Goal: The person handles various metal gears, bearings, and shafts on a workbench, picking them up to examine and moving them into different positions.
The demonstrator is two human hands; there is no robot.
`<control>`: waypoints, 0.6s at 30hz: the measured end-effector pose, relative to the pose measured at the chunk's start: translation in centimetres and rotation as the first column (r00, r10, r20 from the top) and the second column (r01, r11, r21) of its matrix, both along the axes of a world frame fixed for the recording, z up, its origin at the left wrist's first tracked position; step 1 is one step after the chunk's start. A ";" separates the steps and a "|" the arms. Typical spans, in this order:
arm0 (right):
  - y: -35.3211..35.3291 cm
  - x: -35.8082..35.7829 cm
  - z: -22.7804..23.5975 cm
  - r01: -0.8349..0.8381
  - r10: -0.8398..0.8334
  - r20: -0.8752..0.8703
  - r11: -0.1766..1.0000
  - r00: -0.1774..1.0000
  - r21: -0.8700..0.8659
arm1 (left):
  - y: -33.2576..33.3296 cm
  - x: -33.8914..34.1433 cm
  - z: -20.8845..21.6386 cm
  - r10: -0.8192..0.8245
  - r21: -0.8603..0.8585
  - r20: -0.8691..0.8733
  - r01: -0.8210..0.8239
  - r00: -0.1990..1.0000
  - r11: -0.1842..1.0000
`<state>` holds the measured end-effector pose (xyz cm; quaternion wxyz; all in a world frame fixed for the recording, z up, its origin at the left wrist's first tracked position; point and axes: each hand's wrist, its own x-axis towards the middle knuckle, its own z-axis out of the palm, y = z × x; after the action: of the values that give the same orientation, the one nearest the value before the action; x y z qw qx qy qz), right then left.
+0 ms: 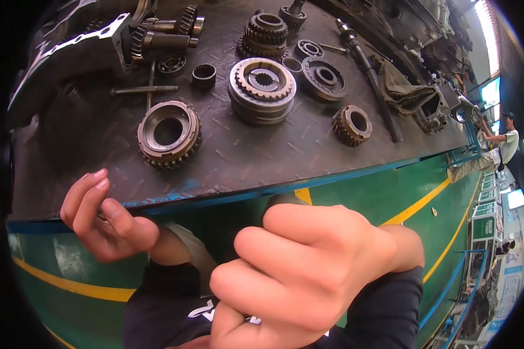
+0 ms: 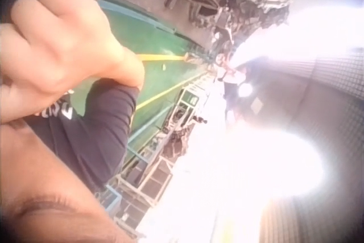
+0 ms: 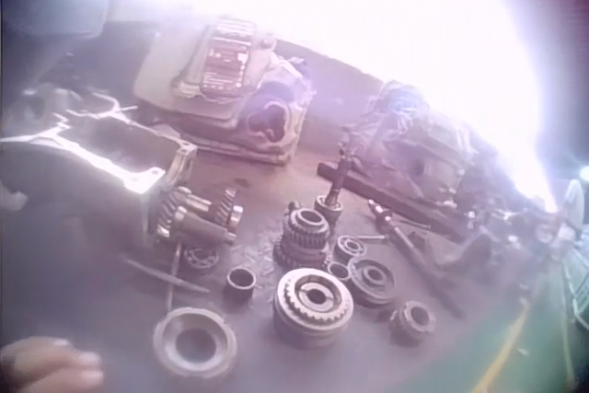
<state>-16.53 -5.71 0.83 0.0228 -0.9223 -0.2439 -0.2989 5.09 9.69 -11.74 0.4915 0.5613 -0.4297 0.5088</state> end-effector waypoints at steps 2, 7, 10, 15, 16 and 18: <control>1.6 0.6 0.5 0.034 -0.034 -0.002 0.990 0.999 0.136 | 0.1 0.1 -0.1 0.011 -0.015 -0.001 -0.011 1.000 1.000; 3.7 1.6 0.6 0.046 -0.067 0.044 0.926 0.997 0.376 | 0.3 0.1 -0.5 0.043 -0.042 -0.033 -0.044 0.999 0.998; 1.3 0.0 -0.8 0.061 -0.050 -0.091 0.990 0.995 0.126 | 0.4 0.3 -0.4 0.029 -0.039 -0.001 -0.029 1.000 0.999; -0.4 1.4 1.8 0.171 -0.175 -0.074 0.984 0.982 -0.056 | -0.1 0.3 0.2 -0.016 -0.042 0.011 0.017 1.000 0.999; -1.4 3.0 1.1 0.154 -0.154 0.013 0.987 0.988 -0.049 | 0.7 0.4 0.3 0.019 -0.013 0.025 -0.018 1.000 1.000; -2.7 5.3 0.3 0.187 -0.186 0.037 0.982 0.982 -0.019 | 0.0 0.2 -0.1 -0.019 -0.007 -0.031 0.019 0.999 1.000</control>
<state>-11.24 -8.44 1.13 -0.0201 -0.9359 -0.1601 -0.3130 5.28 9.67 -11.81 0.5048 0.5634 -0.4256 0.4966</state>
